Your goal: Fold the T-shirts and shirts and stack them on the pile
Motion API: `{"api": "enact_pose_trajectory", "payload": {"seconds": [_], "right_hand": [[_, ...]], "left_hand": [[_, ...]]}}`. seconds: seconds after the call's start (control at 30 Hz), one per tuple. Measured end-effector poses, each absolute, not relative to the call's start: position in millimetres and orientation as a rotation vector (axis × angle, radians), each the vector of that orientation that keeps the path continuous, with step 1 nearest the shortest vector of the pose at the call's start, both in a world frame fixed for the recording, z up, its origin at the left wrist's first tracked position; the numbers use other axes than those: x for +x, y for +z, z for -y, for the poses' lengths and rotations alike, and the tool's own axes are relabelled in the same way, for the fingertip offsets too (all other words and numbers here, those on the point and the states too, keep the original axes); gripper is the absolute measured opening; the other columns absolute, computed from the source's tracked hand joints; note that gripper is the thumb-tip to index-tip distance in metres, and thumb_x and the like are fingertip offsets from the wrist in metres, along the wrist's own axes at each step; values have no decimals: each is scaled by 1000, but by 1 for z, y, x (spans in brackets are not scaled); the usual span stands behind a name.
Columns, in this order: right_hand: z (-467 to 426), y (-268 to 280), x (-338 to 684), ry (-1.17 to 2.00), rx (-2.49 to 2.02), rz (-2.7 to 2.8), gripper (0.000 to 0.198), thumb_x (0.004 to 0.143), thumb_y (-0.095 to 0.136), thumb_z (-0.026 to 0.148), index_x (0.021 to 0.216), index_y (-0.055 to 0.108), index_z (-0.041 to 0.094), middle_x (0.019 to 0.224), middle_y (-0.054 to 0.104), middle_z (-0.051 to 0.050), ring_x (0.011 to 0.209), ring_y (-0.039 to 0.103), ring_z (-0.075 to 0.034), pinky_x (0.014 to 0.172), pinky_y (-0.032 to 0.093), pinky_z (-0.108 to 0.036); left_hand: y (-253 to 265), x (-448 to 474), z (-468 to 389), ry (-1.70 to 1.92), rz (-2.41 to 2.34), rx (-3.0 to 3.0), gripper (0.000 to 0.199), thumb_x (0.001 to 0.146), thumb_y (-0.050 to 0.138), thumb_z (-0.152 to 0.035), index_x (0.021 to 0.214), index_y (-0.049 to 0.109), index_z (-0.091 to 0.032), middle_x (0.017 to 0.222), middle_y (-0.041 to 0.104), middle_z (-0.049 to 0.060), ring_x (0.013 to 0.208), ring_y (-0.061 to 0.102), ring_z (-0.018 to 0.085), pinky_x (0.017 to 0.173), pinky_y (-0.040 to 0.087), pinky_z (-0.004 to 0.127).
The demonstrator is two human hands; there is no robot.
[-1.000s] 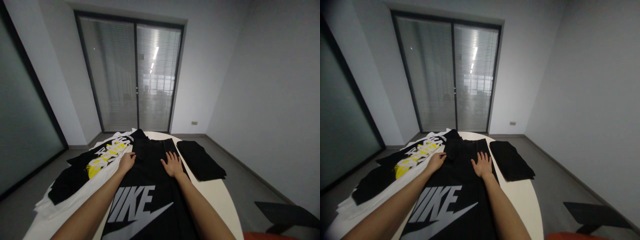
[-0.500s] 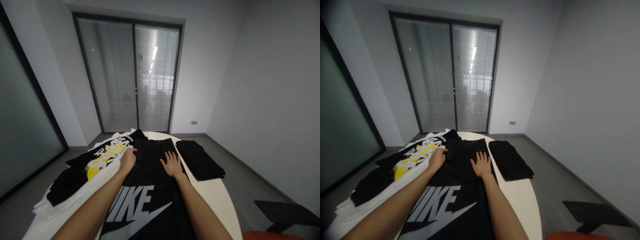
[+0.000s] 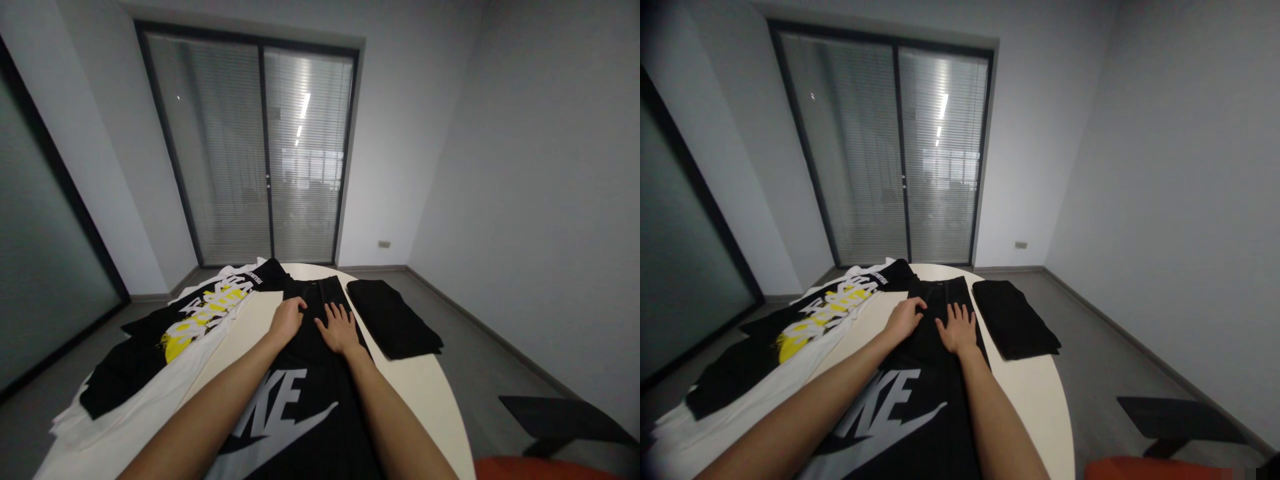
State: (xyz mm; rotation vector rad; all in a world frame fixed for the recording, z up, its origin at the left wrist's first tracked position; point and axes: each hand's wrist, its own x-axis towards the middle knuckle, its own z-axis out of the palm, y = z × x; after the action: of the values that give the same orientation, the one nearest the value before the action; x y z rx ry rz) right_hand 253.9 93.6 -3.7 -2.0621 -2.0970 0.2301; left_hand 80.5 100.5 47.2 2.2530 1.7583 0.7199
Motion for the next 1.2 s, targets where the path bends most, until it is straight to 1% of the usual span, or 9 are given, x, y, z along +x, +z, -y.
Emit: {"api": "enact_pose_trajectory", "payload": {"seconds": [0.2,0.37,0.53,0.67,0.83,0.93,1.0,1.1,1.2], "right_hand": [[-94,-3,254,238,-2060,2095,77,97,19,64,158,24,18,165,17,-7,152,6,-28,120,1,-50],[-94,-3,254,235,-2071,2092,77,96,19,65,158,23,19,165,17,-6,152,6,-28,120,0,-49],[-94,-4,254,224,-2054,2097,78,96,18,65,158,24,18,165,18,-7,152,7,-28,120,1,-49],[-95,-5,255,223,-2048,2092,78,96,19,65,157,25,18,165,19,-7,152,7,-29,120,2,-51],[-96,-6,256,228,-2048,2091,78,96,20,65,157,25,18,165,18,-6,152,7,-28,120,3,-51],[-96,-5,256,227,-2058,2102,77,96,18,65,158,23,18,165,16,-6,152,6,-28,120,2,-50],[-95,-5,256,220,-2060,2101,77,96,18,65,158,23,19,165,17,-6,152,6,-28,120,2,-50],[-95,-4,255,212,-2065,2103,77,97,18,65,158,24,18,165,18,-7,152,7,-27,120,2,-50],[-94,-3,254,214,-2074,2110,77,97,18,64,158,23,18,165,17,-6,152,6,-27,120,2,-49]], "left_hand": [[40,80,-92,552,-1583,2335,32,78,73,-9,106,68,-21,115,68,5,110,64,20,97,46,29],[50,65,-64,453,-1660,2371,42,80,68,-12,120,61,-20,127,60,9,122,57,22,104,41,32],[63,43,-24,186,-1885,2292,47,83,65,-30,125,54,-13,115,66,20,108,65,38,88,50,48],[70,25,1,-53,-1858,2270,40,77,70,-31,113,61,-15,105,72,20,99,68,41,80,51,47],[80,16,15,26,-1774,2253,31,82,63,-25,113,59,-19,105,72,13,97,70,31,78,48,35],[83,26,19,297,-1660,2174,27,86,62,-31,110,59,-21,87,72,5,85,69,25,70,46,30],[79,35,22,431,-1519,2112,35,86,62,-33,118,57,-21,78,70,1,77,68,21,66,44,27],[68,44,28,437,-1203,2021,50,88,57,-33,137,47,-22,90,72,-1,65,66,14,60,45,22],[60,43,35,269,-933,2068,40,93,46,-24,133,54,-25,108,72,2,62,66,11,59,48,21]]}}
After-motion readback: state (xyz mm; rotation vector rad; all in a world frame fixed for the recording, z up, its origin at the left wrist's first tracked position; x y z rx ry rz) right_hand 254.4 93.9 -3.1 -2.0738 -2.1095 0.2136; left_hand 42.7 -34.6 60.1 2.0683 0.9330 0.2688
